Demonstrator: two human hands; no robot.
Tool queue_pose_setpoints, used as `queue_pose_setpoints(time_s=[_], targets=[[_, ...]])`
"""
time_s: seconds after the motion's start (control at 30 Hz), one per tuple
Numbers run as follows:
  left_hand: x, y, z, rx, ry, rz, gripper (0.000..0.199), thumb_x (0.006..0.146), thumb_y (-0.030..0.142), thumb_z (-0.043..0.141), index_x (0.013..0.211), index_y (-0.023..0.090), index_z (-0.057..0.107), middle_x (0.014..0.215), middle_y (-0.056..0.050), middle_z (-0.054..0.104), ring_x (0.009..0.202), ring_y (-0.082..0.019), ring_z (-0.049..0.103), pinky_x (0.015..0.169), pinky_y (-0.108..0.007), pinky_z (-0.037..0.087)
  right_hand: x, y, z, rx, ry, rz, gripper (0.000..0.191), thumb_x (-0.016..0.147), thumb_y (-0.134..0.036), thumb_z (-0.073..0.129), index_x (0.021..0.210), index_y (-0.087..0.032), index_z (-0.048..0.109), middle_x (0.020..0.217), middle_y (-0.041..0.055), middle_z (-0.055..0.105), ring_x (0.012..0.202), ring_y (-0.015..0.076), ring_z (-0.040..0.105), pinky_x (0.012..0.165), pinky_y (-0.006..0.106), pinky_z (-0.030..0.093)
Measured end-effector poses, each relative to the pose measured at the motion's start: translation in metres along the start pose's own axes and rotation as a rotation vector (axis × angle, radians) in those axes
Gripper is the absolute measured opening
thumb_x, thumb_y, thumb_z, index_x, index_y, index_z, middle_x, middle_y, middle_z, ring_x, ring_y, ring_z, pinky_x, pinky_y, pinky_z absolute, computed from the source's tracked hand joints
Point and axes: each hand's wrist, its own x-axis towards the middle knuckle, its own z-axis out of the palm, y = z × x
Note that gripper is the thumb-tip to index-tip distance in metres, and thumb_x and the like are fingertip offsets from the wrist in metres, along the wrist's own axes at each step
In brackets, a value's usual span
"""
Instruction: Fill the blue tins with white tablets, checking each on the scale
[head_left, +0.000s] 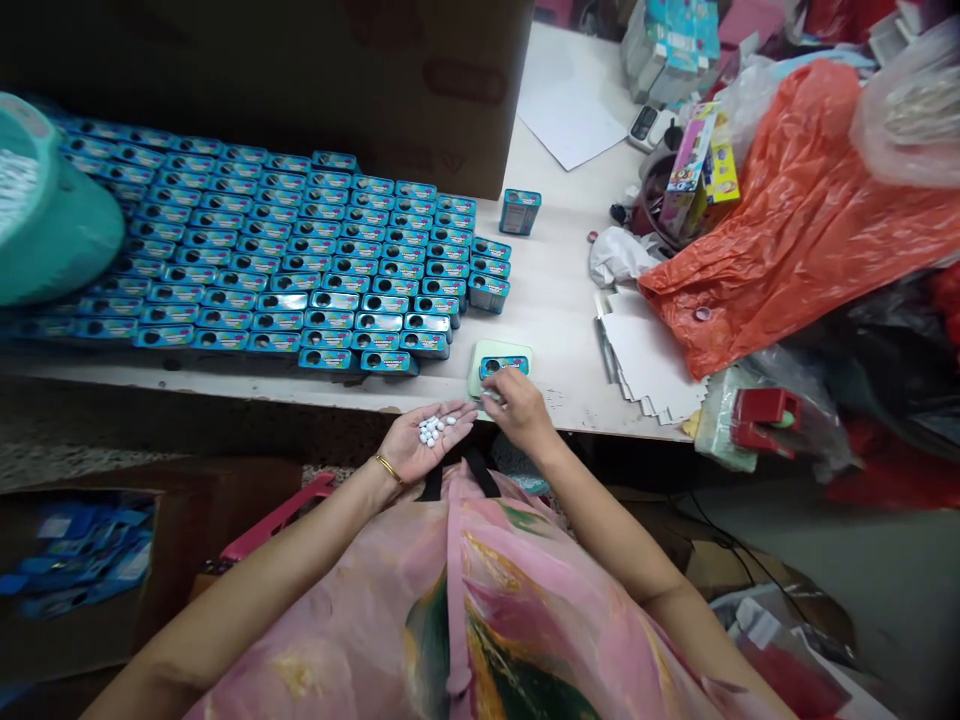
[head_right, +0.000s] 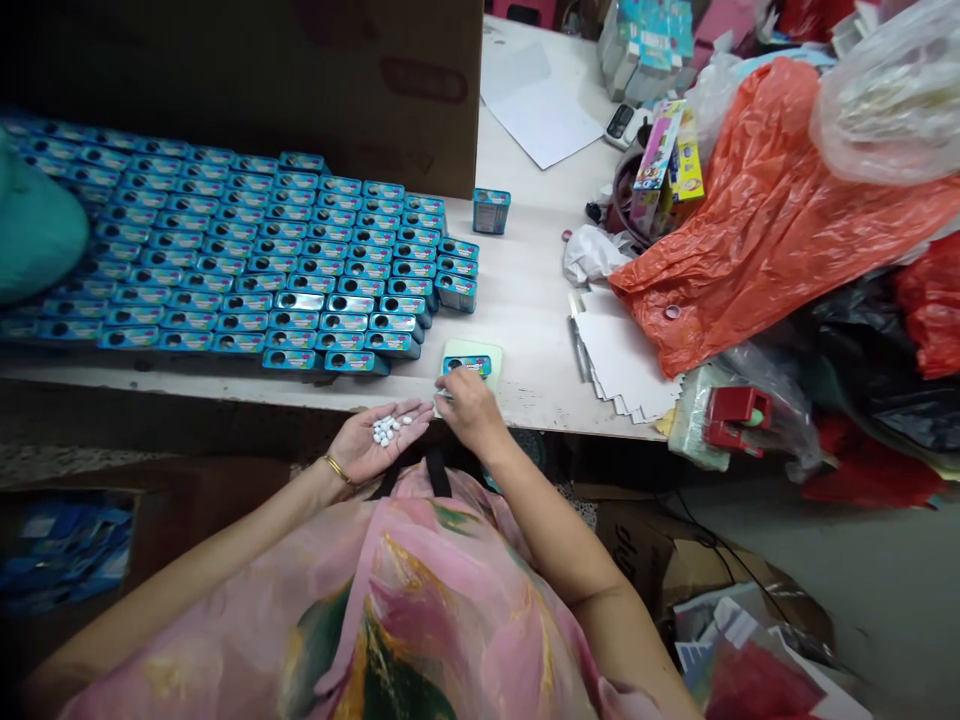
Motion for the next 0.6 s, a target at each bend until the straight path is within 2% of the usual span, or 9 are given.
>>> queue_pose_setpoints(time_s=[0.1, 0.27, 0.43, 0.6], targets=[[-0.001, 0.003, -0.001, -0.01, 0.004, 0.015, 0.027, 0.079, 0.012, 0.043, 0.097, 0.002, 0.061, 0.107, -0.022, 0.061, 0.111, -0.03, 0.049, 0.089, -0.038, 0.046, 0.011, 0.021, -0.006, 0.0, 0.05, 0.066, 0.01, 0.078, -0.017, 0.05, 0.086, -0.017, 0.057, 0.081, 0.0044, 0.055, 0.078, 0.0156, 0.05, 0.071, 0.027, 0.041], [-0.005, 0.001, -0.009, -0.029, 0.033, 0.014, 0.029, 0.08, 0.011, 0.042, 0.101, 0.004, 0.061, 0.107, -0.021, 0.061, 0.11, -0.03, 0.049, 0.087, -0.039, 0.048, 0.022, 0.041, 0.006, 0.086, 0.089, 0.15, 0.01, 0.077, -0.02, 0.053, 0.083, -0.018, 0.06, 0.078, 0.0023, 0.056, 0.074, 0.0137, 0.052, 0.069, 0.025, 0.042], [-0.007, -0.001, -0.013, -0.045, 0.049, 0.019, 0.03, 0.08, 0.011, 0.042, 0.103, 0.004, 0.059, 0.108, -0.021, 0.061, 0.11, -0.029, 0.049, 0.086, -0.039, 0.048, 0.025, 0.045, 0.009, 0.239, 0.162, 0.24, 0.009, 0.074, -0.024, 0.057, 0.078, -0.019, 0.063, 0.076, 0.001, 0.059, 0.074, 0.0135, 0.055, 0.069, 0.027, 0.044], [-0.008, 0.003, -0.017, -0.047, 0.04, 0.022, 0.03, 0.08, 0.011, 0.041, 0.103, 0.004, 0.059, 0.107, -0.021, 0.061, 0.109, -0.029, 0.051, 0.085, -0.038, 0.049, 0.025, 0.034, -0.011, 0.456, 0.332, 0.37, 0.015, 0.074, -0.032, 0.057, 0.077, -0.018, 0.062, 0.077, 0.0007, 0.058, 0.061, 0.0106, 0.054, 0.056, 0.025, 0.046]])
